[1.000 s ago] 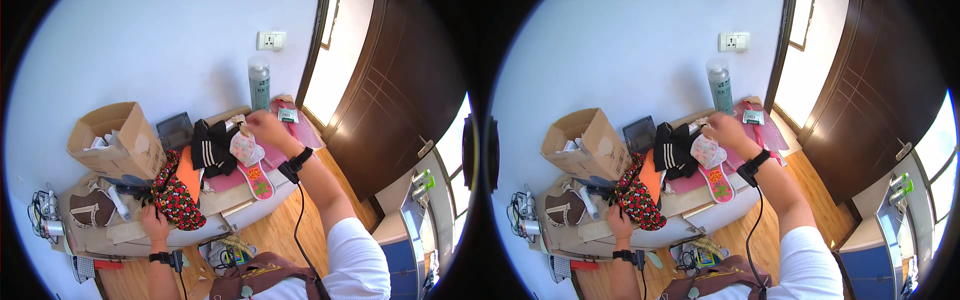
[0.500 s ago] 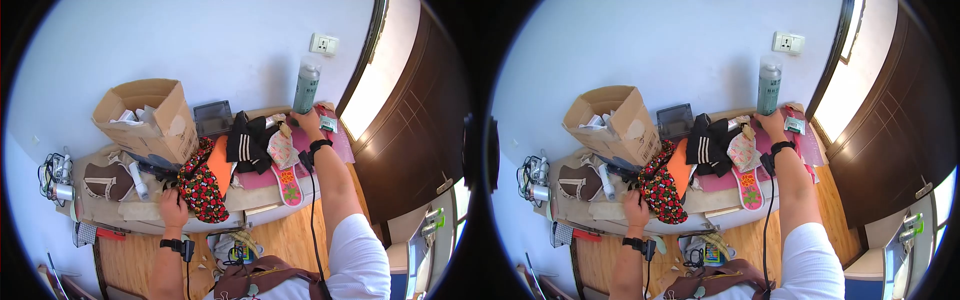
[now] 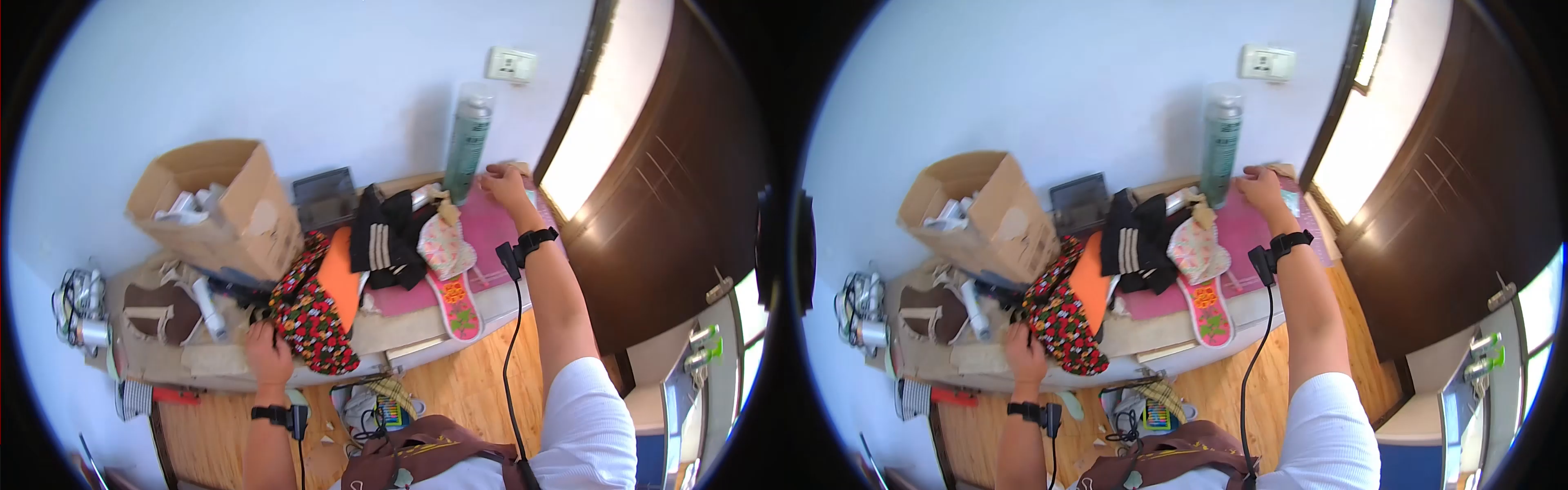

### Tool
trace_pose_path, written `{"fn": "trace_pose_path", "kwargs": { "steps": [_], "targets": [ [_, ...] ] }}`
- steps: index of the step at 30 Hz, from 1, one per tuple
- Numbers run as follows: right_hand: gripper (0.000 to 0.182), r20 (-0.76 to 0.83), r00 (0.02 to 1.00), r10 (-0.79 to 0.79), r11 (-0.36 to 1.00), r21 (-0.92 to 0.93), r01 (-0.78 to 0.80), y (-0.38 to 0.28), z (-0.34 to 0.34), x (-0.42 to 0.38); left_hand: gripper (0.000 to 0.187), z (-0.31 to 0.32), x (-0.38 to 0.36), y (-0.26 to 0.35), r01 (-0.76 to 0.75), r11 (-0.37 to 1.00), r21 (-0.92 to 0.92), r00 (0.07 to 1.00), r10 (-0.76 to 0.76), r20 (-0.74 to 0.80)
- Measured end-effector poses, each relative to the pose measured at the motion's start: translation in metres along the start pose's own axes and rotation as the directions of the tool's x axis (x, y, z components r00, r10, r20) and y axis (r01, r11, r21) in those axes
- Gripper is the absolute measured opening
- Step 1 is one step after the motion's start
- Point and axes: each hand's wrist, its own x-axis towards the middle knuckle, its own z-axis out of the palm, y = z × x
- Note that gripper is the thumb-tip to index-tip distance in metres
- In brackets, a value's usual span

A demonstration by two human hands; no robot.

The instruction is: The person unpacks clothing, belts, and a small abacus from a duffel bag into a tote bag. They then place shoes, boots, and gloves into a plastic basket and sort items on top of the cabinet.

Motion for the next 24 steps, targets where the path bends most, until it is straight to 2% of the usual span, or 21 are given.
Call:
{"fn": "trace_pose_path", "kwargs": {
  "steps": [1, 3, 4, 5, 7, 8, 9, 10, 11, 12, 13, 14, 15, 16, 19, 20, 21, 22, 23, 24],
  "targets": [
    [0.061, -0.034, 0.999, 0.003, 1.000, -0.008, -0.003, -0.009, -0.020, -0.001, 0.019, 0.001, 0.001, 0.001, -0.024, 0.999, -0.026, 1.000, 0.024, 0.004],
    [0.056, -0.280, 0.946, -0.164, 0.929, -0.365, 0.053, -0.027, -0.050, -0.001, 0.020, -0.001, 0.003, 0.004, 0.008, 1.000, -0.020, 1.000, -0.008, 0.012],
    [0.051, -0.360, 0.917, -0.172, 0.868, -0.495, -0.031, -0.022, -0.061, 0.010, 0.020, 0.000, 0.005, 0.006, 0.003, 1.000, -0.027, 1.000, -0.002, 0.009],
    [0.051, -0.357, 0.917, -0.177, 0.868, -0.496, -0.025, -0.009, -0.069, 0.020, 0.019, -0.001, 0.005, 0.007, 0.014, 1.000, -0.022, 1.000, -0.014, 0.022],
    [0.046, -0.375, 0.879, -0.293, 0.793, -0.609, 0.004, 0.024, -0.080, 0.048, 0.019, 0.000, 0.005, 0.007, 0.058, 0.998, 0.014, 0.998, -0.058, 0.012],
    [0.039, -0.176, 0.957, -0.231, 0.858, -0.501, 0.115, 0.042, -0.087, 0.063, 0.019, 0.003, 0.005, 0.006, 0.002, 0.999, 0.042, 1.000, -0.001, -0.019],
    [0.034, 0.003, 0.968, -0.252, 0.847, -0.484, 0.222, 0.059, -0.080, 0.079, 0.020, 0.002, 0.002, 0.004, -0.034, 0.995, 0.095, 0.998, 0.039, -0.054],
    [0.030, 0.181, 0.937, -0.298, 0.770, -0.534, 0.349, 0.080, -0.084, 0.096, 0.020, 0.000, 0.001, 0.004, -0.004, 0.997, 0.074, 1.000, 0.004, -0.012],
    [0.028, 0.355, 0.865, -0.354, 0.644, -0.579, 0.501, 0.101, -0.088, 0.116, 0.021, -0.001, 0.003, 0.005, 0.042, 0.997, 0.062, 0.999, -0.044, 0.026],
    [0.027, 0.480, 0.811, -0.335, 0.565, -0.587, 0.580, 0.125, -0.099, 0.141, 0.020, 0.000, 0.005, 0.008, 0.041, 0.997, 0.064, 0.999, -0.039, -0.035],
    [0.028, 0.604, 0.463, -0.649, 0.065, -0.562, 0.824, 0.142, -0.102, 0.158, 0.019, 0.001, 0.006, 0.008, 0.035, 0.998, 0.053, 0.998, -0.031, -0.063],
    [0.026, 0.661, 0.475, -0.581, -0.075, -0.624, 0.778, 0.166, -0.103, 0.180, 0.019, -0.001, 0.003, 0.006, 0.056, 0.997, 0.057, 0.998, -0.055, -0.020],
    [0.029, 0.479, 0.800, -0.361, 0.137, -0.821, 0.554, 0.207, -0.105, 0.227, 0.020, -0.006, 0.005, 0.008, 0.045, 0.996, 0.080, 0.999, -0.046, 0.011],
    [0.033, 0.319, 0.896, -0.307, 0.141, -0.916, 0.375, 0.216, -0.108, 0.236, 0.021, -0.007, 0.006, 0.009, 0.059, 0.996, 0.061, 0.998, -0.060, 0.018],
    [0.032, 0.335, 0.760, -0.557, 0.401, -0.692, 0.600, 0.259, -0.142, 0.280, 0.023, -0.013, 0.007, 0.009, 0.082, 0.996, 0.043, 0.996, -0.083, 0.036],
    [0.032, 0.270, 0.829, -0.489, 0.459, -0.729, 0.508, 0.249, -0.149, 0.275, 0.024, -0.010, 0.008, 0.010, 0.068, 0.998, 0.013, 0.997, -0.069, 0.042],
    [0.032, 0.200, 0.888, -0.414, 0.506, -0.760, 0.408, 0.241, -0.155, 0.273, 0.022, -0.008, 0.006, 0.008, 0.062, 0.995, 0.082, 0.998, -0.062, -0.005],
    [0.033, 0.346, 0.787, -0.511, 0.233, -0.825, 0.515, 0.223, -0.166, 0.259, 0.020, -0.002, 0.002, 0.007, 0.039, 0.992, 0.117, 0.999, -0.035, -0.034],
    [0.033, 0.477, 0.653, -0.588, -0.064, -0.832, 0.550, 0.205, -0.176, 0.247, 0.019, -0.001, -0.001, 0.004, 0.068, 0.996, 0.064, 0.998, -0.068, -0.010],
    [0.031, 0.314, 0.761, -0.568, 0.335, -0.757, 0.562, 0.160, -0.168, 0.207, 0.018, 0.002, -0.003, 0.002, 0.069, 0.994, 0.083, 0.997, -0.070, 0.021]
  ]
}}
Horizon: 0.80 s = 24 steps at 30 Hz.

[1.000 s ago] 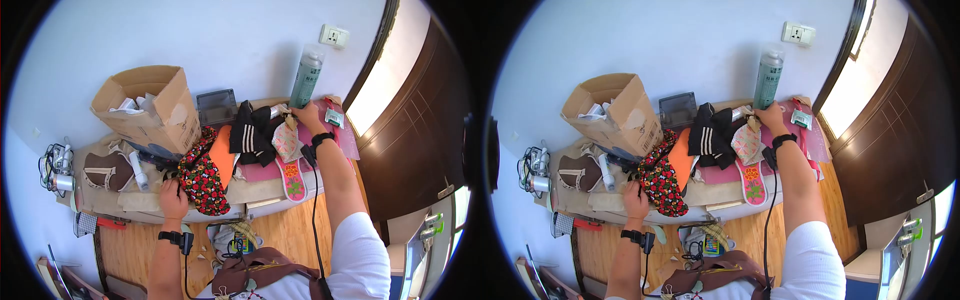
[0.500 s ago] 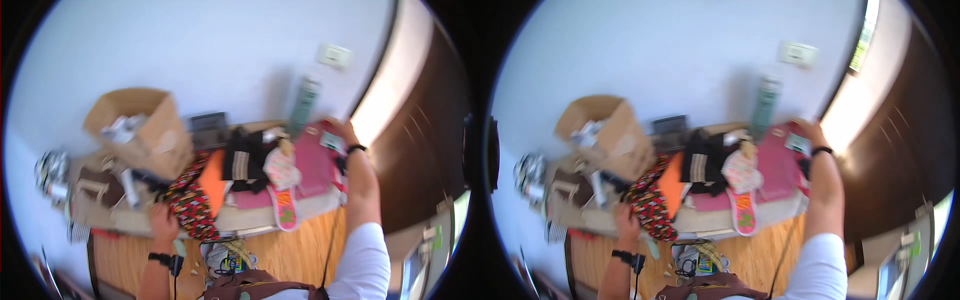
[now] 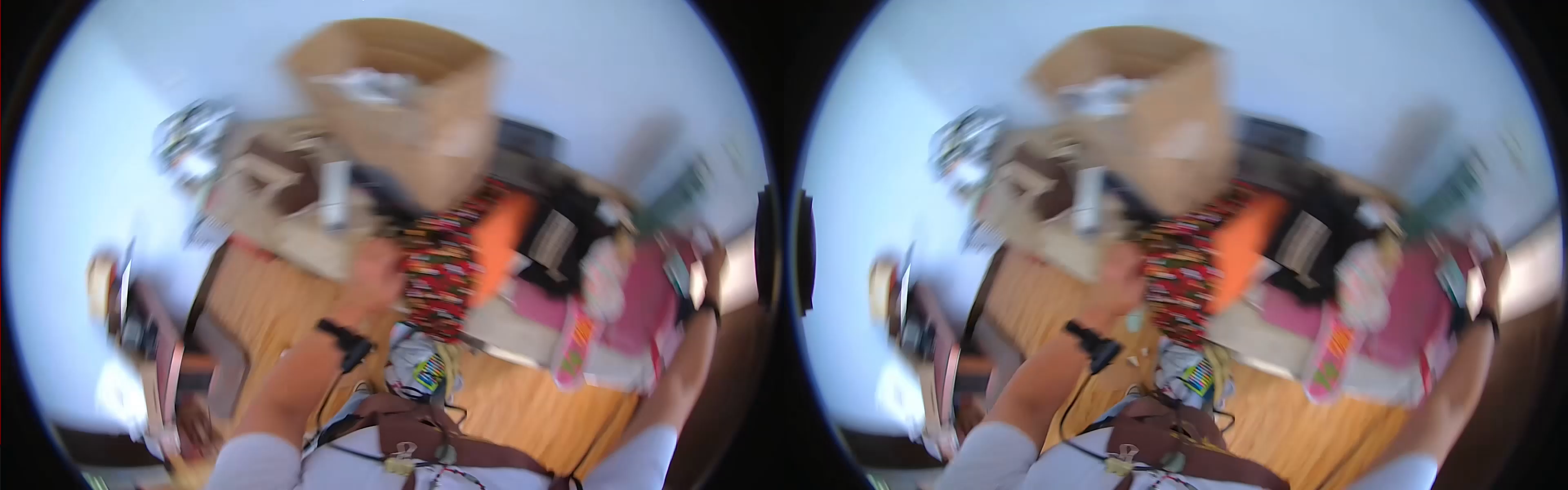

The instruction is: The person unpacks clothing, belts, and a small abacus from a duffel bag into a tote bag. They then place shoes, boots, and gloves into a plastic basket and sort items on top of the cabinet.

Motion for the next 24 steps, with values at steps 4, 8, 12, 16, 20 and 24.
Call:
{"fn": "trace_pose_path", "kwargs": {
  "steps": [4, 8, 12, 16, 20, 24],
  "targets": [
    [0.022, 0.084, 0.940, 0.329, 0.804, -0.548, -0.232, -0.107, -0.140, -0.002, 0.027, 0.014, -0.006, -0.017, -0.033, 0.997, -0.065, 0.999, 0.035, 0.037],
    [0.035, 0.120, 0.806, 0.579, 0.740, 0.338, -0.582, -0.147, -0.154, -0.039, 0.027, 0.003, 0.011, 0.004, -0.068, 0.982, -0.174, 0.997, 0.070, 0.007],
    [0.085, 0.318, 0.912, 0.258, 0.810, 0.444, -0.384, -0.190, -0.119, -0.067, 0.023, -0.003, 0.007, 0.006, -0.053, 0.995, -0.089, 0.998, 0.055, 0.015],
    [0.085, 0.267, 0.925, 0.269, 0.930, 0.177, -0.322, -0.224, -0.093, -0.069, 0.020, 0.000, 0.005, 0.003, -0.031, 0.998, -0.056, 1.000, 0.031, -0.007],
    [0.064, 0.251, 0.941, 0.226, 0.942, 0.190, -0.277, -0.239, -0.094, -0.059, 0.020, -0.001, 0.006, 0.000, -0.065, 0.994, -0.087, 0.998, 0.064, -0.014],
    [0.039, 0.313, 0.933, 0.179, 0.916, 0.293, -0.274, -0.282, -0.144, -0.053, 0.020, -0.003, 0.007, 0.003, -0.078, 0.995, -0.068, 0.996, 0.075, -0.039]
  ]
}}
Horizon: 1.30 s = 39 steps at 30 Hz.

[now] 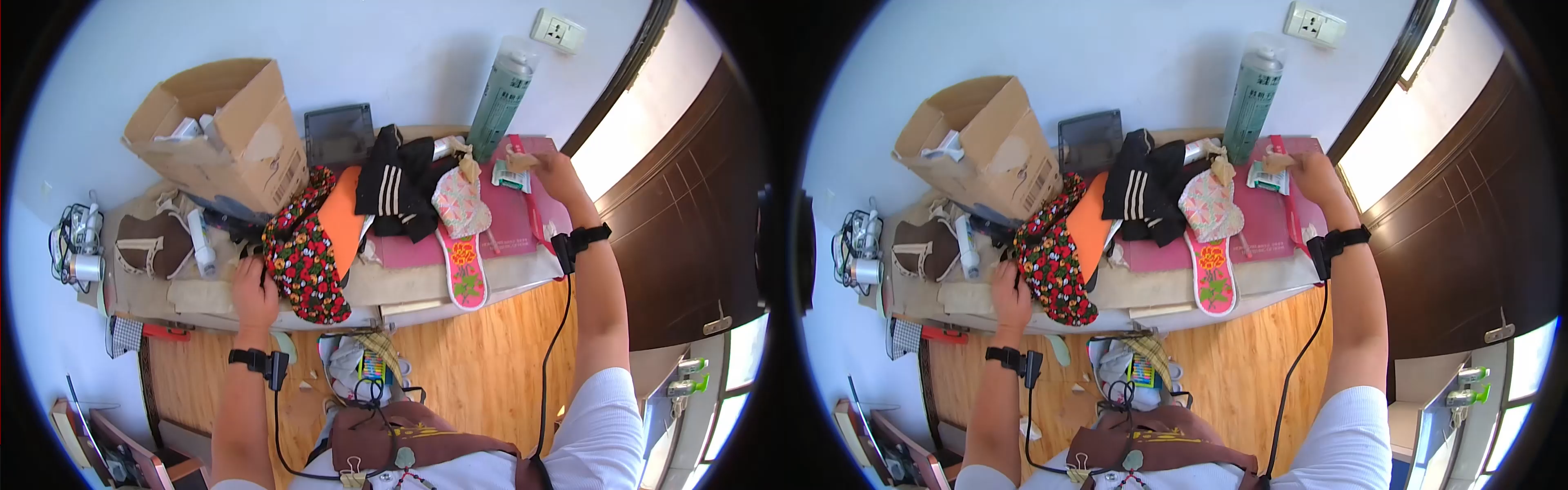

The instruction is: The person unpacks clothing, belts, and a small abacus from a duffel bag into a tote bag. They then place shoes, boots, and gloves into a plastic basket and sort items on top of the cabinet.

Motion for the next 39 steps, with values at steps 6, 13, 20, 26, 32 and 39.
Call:
{"fn": "trace_pose_path", "kwargs": {
  "steps": [6, 13, 20, 26, 32, 39],
  "targets": [
    [0.042, 0.023, 0.989, -0.147, 0.953, 0.272, 0.135, -0.118, 0.039, -0.054, 0.019, 0.000, -0.002, -0.001, 0.009, 1.000, 0.023, 1.000, -0.009, -0.010],
    [0.028, 0.091, 0.988, -0.126, 0.948, -0.282, 0.147, -0.136, 0.091, -0.041, 0.016, -0.003, -0.002, -0.002, -0.023, 0.999, 0.035, 0.999, 0.024, -0.027],
    [0.031, -0.013, 0.999, -0.053, 0.978, -0.202, 0.049, -0.144, 0.025, -0.087, 0.014, -0.001, -0.003, -0.006, -0.038, 0.999, 0.011, 0.997, 0.039, -0.070],
    [0.054, -0.236, 0.941, -0.244, 0.905, -0.403, 0.133, -0.156, 0.106, -0.148, 0.014, -0.003, -0.004, -0.005, -0.019, 0.999, 0.049, 0.998, 0.022, -0.062],
    [0.047, 0.047, 0.978, 0.201, 0.913, -0.372, -0.170, -0.162, 0.097, -0.129, 0.014, -0.002, -0.005, -0.008, -0.040, 0.998, 0.057, 0.997, 0.043, -0.058],
    [0.031, -0.209, 0.942, 0.262, 0.956, -0.076, -0.283, -0.167, 0.007, -0.136, 0.010, -0.004, -0.004, -0.008, -0.013, 0.999, 0.045, 0.997, 0.016, -0.073]
  ]
}}
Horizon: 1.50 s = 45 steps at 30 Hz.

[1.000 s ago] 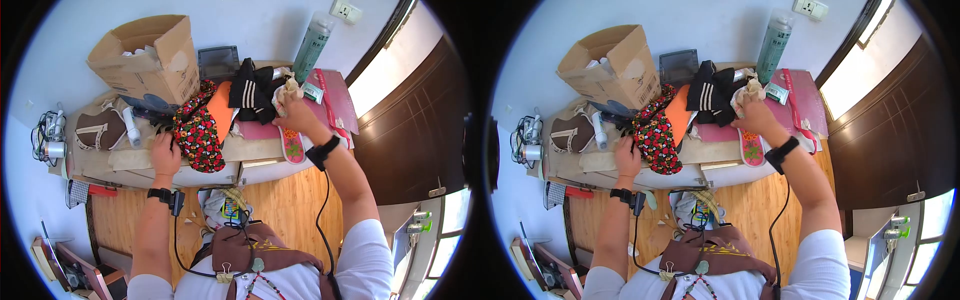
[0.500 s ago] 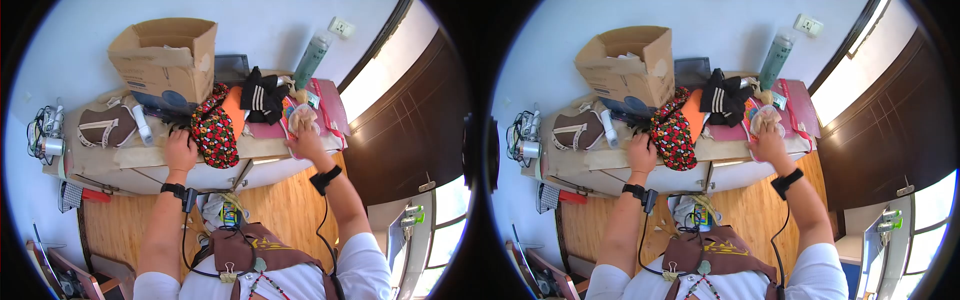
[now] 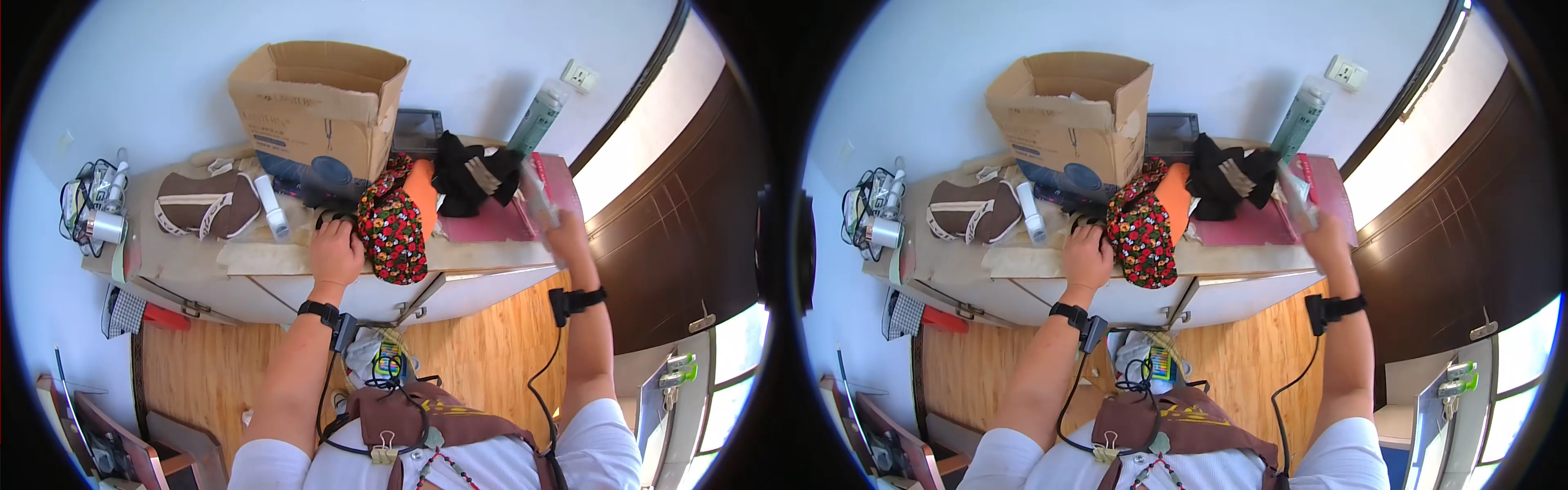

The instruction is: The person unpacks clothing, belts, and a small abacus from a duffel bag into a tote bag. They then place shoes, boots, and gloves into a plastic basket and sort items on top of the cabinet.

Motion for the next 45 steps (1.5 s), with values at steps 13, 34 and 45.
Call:
{"fn": "trace_pose_path", "kwargs": {
  "steps": [13, 34, 45],
  "targets": [
    [0.070, 0.034, 0.973, -0.230, 0.971, -0.054, 0.232, -0.040, 0.119, 0.083, 0.012, -0.001, 0.001, 0.002, 0.007, 1.000, -0.002, 1.000, -0.007, 0.028],
    [0.047, -0.144, 0.980, 0.139, 0.949, 0.301, -0.090, -0.057, 0.105, 0.099, 0.010, -0.001, -0.001, 0.000, 0.000, 1.000, -0.027, 1.000, -0.001, -0.025],
    [0.038, -0.254, 0.960, 0.117, 0.680, 0.725, 0.109, -0.022, -0.067, 0.035, 0.023, 0.020, 0.002, -0.020, 0.326, 0.828, -0.456, 0.944, -0.314, 0.104]
  ]
}}
